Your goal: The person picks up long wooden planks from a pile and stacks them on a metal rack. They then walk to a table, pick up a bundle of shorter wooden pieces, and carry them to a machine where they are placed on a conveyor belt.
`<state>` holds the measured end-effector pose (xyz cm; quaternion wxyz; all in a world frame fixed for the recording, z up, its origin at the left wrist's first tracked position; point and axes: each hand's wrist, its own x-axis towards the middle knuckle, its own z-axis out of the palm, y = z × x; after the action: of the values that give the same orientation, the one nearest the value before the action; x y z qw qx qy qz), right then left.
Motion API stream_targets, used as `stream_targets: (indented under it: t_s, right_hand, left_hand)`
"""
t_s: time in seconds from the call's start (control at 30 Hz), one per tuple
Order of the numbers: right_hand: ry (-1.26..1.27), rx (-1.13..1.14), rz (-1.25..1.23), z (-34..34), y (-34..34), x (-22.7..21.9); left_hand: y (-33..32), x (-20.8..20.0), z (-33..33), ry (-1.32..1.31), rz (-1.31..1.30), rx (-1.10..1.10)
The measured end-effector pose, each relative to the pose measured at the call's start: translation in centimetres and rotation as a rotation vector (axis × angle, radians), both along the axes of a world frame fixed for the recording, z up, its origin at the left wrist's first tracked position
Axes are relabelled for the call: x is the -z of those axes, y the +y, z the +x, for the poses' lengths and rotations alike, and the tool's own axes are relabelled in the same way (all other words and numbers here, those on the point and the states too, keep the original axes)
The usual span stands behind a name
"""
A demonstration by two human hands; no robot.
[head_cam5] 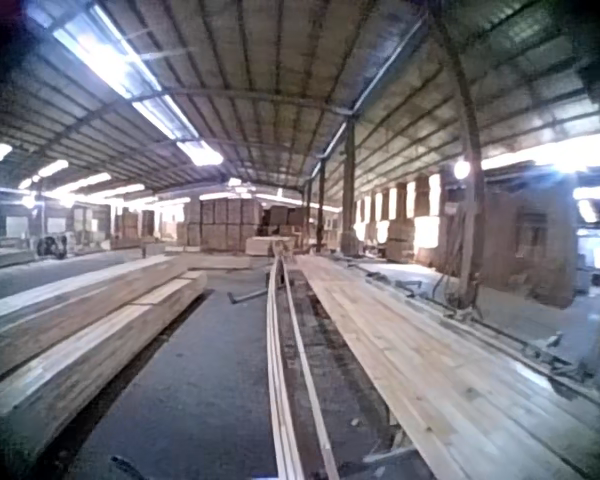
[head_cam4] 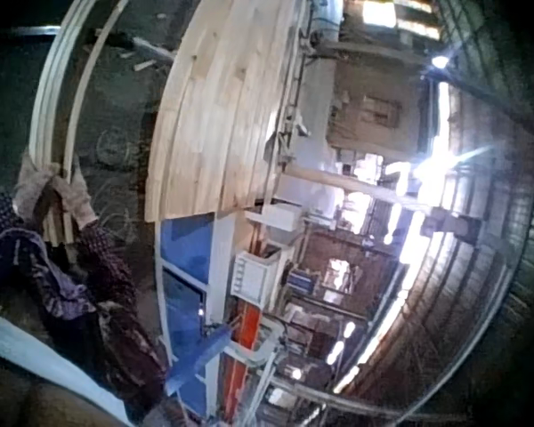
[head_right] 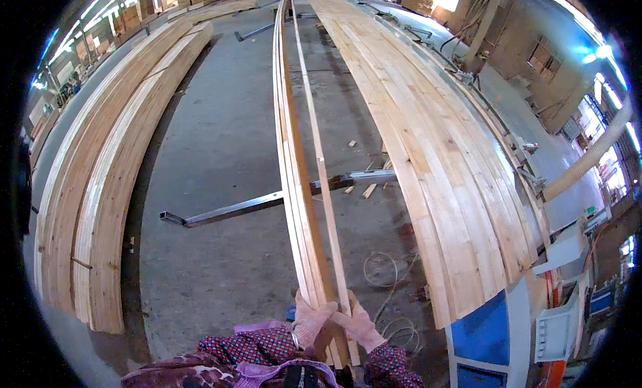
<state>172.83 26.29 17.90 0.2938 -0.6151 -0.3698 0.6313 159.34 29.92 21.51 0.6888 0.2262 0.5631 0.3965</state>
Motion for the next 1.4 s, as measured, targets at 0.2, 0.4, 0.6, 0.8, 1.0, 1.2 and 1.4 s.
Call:
stream_targets:
  t_s: [0.2,0.4,0.6,0.8,1.0,1.2,1.4]
  right_hand:
    - [-0.209,0.023,0.240,-1.3,-0.7,3.5]
    - [-0.511,-0.134,0.196,2.3,0.4,-1.1]
    - [-1.742,0.125,-0.057,14.7,2.7,-1.7]
    - [-1.834,-0.345,-0.250,16.3,3.0,-0.5]
    - [-0.463,-0.289,0.074,3.5,0.8,-1.9]
    - [-0.582,-0.024,0.001,-2.5,0.3,-0.2]
    - [-0.262,0.001,0.133,0.7,1.0,2.9]
  left_hand:
    - [0.4,1.8,0.3,0.087,0.105,0.024]
    - [0.3,0.6,0.0,0.162,0.007,0.094]
    - [0.2,3.6,-0.3,0.216,0.083,0.118]
    - [0.1,6.4,0.2,0.244,0.101,0.120]
    - [0.1,2.6,0.1,0.120,0.053,0.065]
    - [0.4,0.5,0.2,-0.143,-0.090,-0.117]
    - [0.2,1.9,0.0,0.079,0.083,-0.056]
